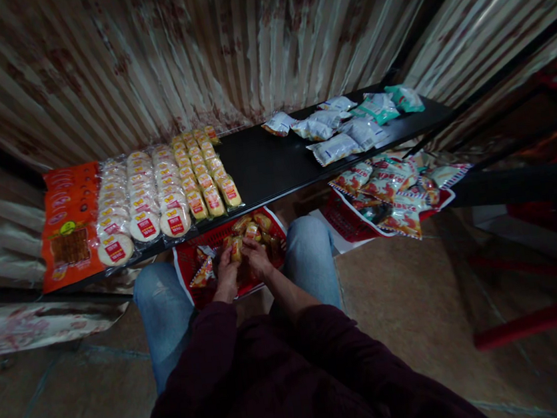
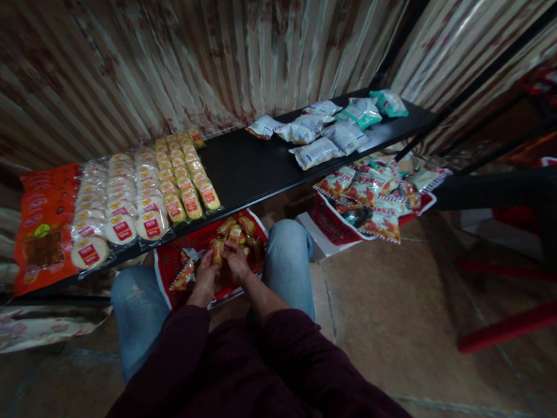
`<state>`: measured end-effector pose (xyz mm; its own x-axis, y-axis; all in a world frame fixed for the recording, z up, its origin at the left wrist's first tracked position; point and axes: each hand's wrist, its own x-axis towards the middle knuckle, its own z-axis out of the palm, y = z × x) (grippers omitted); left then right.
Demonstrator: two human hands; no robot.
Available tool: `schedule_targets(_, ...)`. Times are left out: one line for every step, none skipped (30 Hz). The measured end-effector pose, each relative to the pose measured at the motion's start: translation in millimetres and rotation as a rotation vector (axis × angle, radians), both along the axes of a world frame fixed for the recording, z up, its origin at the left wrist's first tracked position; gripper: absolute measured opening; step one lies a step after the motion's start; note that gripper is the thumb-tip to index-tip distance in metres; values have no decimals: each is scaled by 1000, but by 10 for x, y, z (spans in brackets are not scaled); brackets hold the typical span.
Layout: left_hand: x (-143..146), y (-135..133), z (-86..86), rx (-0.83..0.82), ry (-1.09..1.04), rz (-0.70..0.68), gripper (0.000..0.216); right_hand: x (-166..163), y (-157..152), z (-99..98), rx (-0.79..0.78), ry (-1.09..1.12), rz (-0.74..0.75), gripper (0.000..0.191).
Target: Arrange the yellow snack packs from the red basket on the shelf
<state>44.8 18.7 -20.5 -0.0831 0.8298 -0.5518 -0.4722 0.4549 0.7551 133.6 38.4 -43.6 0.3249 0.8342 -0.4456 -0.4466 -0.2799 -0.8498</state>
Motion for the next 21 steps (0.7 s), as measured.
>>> schedule_targets(-6,-2,5,-13,9,-13,56,-1,1,-7,3,-2,-7,34)
schedule_targets(-12,-5,12,-28,23,-28,56,-2,1,-11,6,0,-11,35)
schedule_targets(-19,-9,19,-42,41,-49,55,-1,0,-13,8,7,-12,35)
schedule_targets(-24,-12,27,-57,62,-73,55,0,-2,-12,9,20,-6,35)
schedule_targets(-27,-16,33,-73,84,-95,54,1,-5,-9,9,35,7,35)
schedule_targets(-28,-19,37,-87,103,-110,53,2,-9,-4,11,48,25,35)
schedule_targets(-26,-22,38,-95,119,-119,54,3,-13,2,14,57,46,33)
schedule_targets(-23,-24,36,-100,133,-122,55,3,-16,8,19,60,62,32)
schedule_targets(-19,-26,30,-105,150,-122,57,2,-20,13,22,55,71,31)
schedule_targets(-17,-28,22,-108,171,-120,58,1,-22,17,22,47,74,31)
schedule_targets(-16,-29,12,-112,195,-116,59,0,-23,19,18,41,76,30)
schedule_targets(-18,-30,1,-116,224,-109,58,0,-23,20,12,42,79,31)
schedule_targets(-22,-30,-10,-118,249,-99,56,-1,-23,19,6,48,84,31)
schedule_targets(-27,-30,-20,-118,263,-87,53,1,-21,17,-2,59,88,31)
schedule_targets(-35,-29,-29,-117,263,-75,50,3,-19,15,-14,71,90,31)
schedule_targets(-43,-28,-35,-118,251,-64,47,7,-16,12,-29,84,87,31)
schedule_targets(-51,-27,-39,-126,230,-54,44,12,-14,10,-45,95,79,30)
schedule_targets(-59,-27,-40,-140,200,-42,40,17,-12,8,-62,101,71,29)
schedule_targets(-66,-27,-40,-159,164,-28,37,22,-12,7,-78,103,66,28)
schedule_targets(-73,-28,-38,-179,131,-8,35,25,-13,6,-91,101,64,27)
schedule_targets(-78,-30,-35,-201,100,15,33,27,-15,6,-97,92,67,27)
